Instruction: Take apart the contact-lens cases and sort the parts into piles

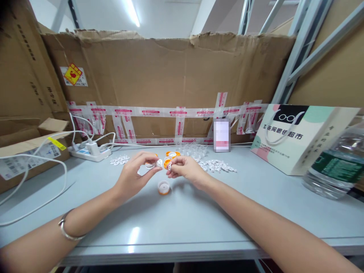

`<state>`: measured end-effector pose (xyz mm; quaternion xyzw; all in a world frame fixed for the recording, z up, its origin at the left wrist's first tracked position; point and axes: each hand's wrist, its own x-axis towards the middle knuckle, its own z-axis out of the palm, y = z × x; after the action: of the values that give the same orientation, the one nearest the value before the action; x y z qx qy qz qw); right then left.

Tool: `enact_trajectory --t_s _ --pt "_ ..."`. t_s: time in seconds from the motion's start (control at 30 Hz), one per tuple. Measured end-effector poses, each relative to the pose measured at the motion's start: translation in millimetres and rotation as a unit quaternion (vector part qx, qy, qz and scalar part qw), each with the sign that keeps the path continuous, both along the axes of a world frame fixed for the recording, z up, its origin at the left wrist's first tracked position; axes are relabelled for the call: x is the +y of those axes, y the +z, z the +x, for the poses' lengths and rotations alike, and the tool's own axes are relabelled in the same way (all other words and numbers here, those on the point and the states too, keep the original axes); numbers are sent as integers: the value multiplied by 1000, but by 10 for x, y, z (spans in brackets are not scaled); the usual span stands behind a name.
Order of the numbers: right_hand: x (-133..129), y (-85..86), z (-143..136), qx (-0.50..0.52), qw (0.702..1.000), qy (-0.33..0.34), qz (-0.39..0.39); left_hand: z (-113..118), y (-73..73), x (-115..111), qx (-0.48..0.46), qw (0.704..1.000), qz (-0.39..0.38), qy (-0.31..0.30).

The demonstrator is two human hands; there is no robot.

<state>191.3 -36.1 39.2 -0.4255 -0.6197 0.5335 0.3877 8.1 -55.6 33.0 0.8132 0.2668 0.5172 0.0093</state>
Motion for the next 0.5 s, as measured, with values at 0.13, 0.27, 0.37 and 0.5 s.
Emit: enact_trajectory --t_s 0.13,0.27,0.37,0.5 --pt "202 72 257 -13 994 -107 23 -15 4 2 -32 998 -46 27" --pt "338 79 518 -118 984 -112 74 -14 -4 2 -47 994 -90 26" --pt "373 31 605 -198 972 -95 89 -15 3 0 -49 992 -118 20" --pt "422 -5 659 -294 946 -95 98 -22 31 -11 -50 988 -143 24"
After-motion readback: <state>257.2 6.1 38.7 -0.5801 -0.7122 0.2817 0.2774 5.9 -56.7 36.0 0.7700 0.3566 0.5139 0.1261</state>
